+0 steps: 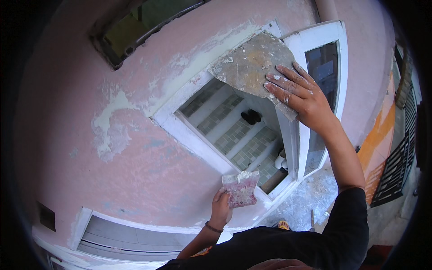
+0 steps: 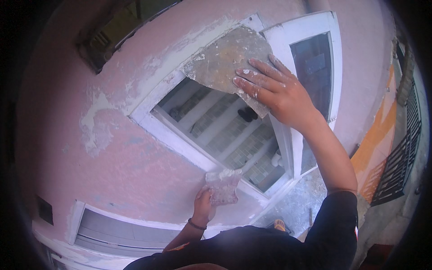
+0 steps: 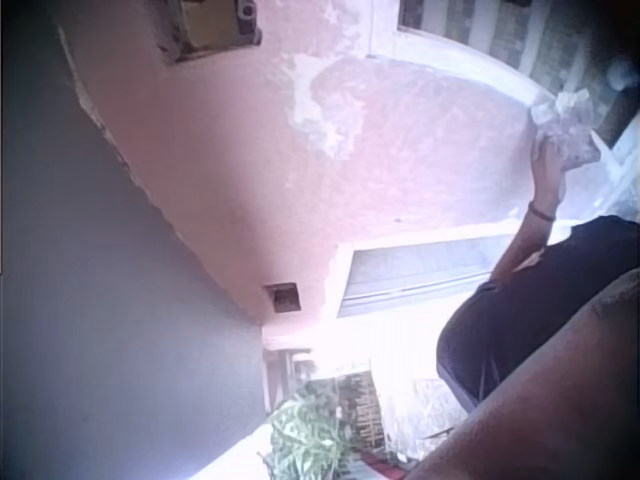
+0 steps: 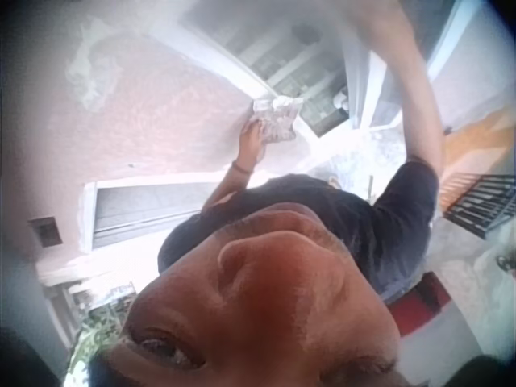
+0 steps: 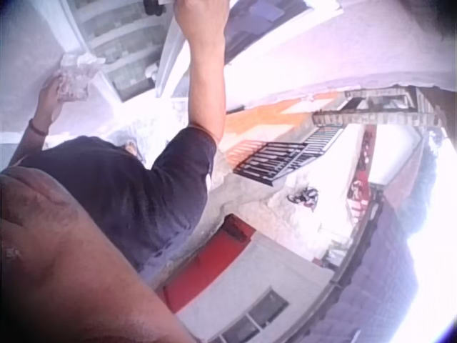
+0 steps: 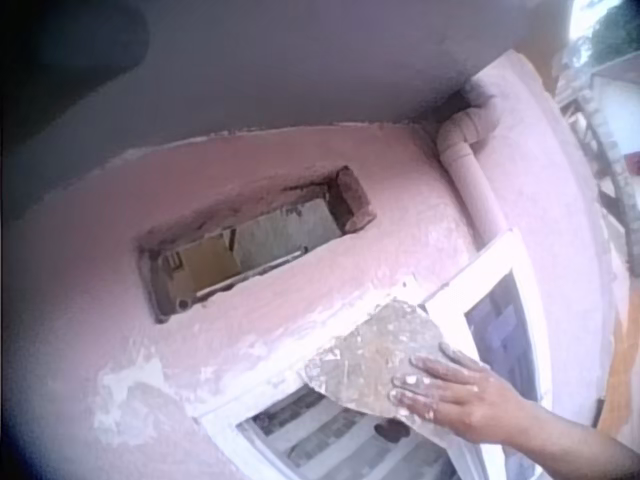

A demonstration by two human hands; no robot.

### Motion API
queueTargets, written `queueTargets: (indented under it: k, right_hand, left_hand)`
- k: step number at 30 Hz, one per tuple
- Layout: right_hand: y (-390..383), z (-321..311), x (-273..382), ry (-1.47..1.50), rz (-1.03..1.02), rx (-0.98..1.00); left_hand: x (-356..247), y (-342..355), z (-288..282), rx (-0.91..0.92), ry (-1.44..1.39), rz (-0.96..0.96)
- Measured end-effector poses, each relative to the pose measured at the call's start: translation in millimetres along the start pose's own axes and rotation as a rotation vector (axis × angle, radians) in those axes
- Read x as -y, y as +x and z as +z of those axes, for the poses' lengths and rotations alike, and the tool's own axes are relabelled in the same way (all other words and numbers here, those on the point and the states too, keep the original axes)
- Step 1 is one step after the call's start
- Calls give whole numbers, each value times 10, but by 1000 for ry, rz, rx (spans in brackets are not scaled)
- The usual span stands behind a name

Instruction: The person applies plaster to a pink wall around a window frame using a trowel and a smaller scraper. They repeatedly scoop plaster from the trowel and smooth it onto the wall surface, focusing on the area above and beside the window.

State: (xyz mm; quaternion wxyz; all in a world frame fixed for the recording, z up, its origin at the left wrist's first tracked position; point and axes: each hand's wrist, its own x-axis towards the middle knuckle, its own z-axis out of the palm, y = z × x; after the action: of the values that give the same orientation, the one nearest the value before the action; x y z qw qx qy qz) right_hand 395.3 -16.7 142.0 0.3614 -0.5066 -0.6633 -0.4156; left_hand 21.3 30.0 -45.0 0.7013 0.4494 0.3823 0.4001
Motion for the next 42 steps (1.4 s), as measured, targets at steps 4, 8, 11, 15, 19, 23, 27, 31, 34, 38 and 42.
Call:
queueTargets:
  k: [4, 8, 11, 15, 19, 23, 27, 31, 34, 38, 42]
  right_hand:
    - [16, -7, -22, -15, -5, -10]
    - [27, -7, -31, -5, 1, -8]
    - [35, 3, -38, -4, -8, -11]
    - [46, 26, -37, -11, -7, -14]
    - [53, 28, -42, 7, -5, -3]
    - [70, 10, -43, 14, -4, 29]
    - [119, -18, -16, 50, 8, 53]
    - [188, -89, -30, 47, -21, 70]
    - [239, -131, -108, 46, -58, 89]
    - [252, -119, -209, 131, -60, 115]
    - [119, -161, -127, 152, -17, 152]
  left_hand:
    - [-8, 7, 7, 24, -71, -12]
    - [-12, 20, 0, 29, -56, -17]
    - [-7, 36, -14, 32, -63, -20]
    - [9, 65, -33, 32, -54, -24]
    - [18, 95, -40, 44, -98, -36]
    - [10, 104, -36, 53, -38, -17]
    - [1, 105, -33, 60, -15, -14]
    - [-5, 104, -35, 69, -14, 12]
    - [-1, 87, -10, 63, -54, -11]
    - [39, 44, 103, 78, 110, 28]
    - [47, 17, 176, 143, 69, -16]
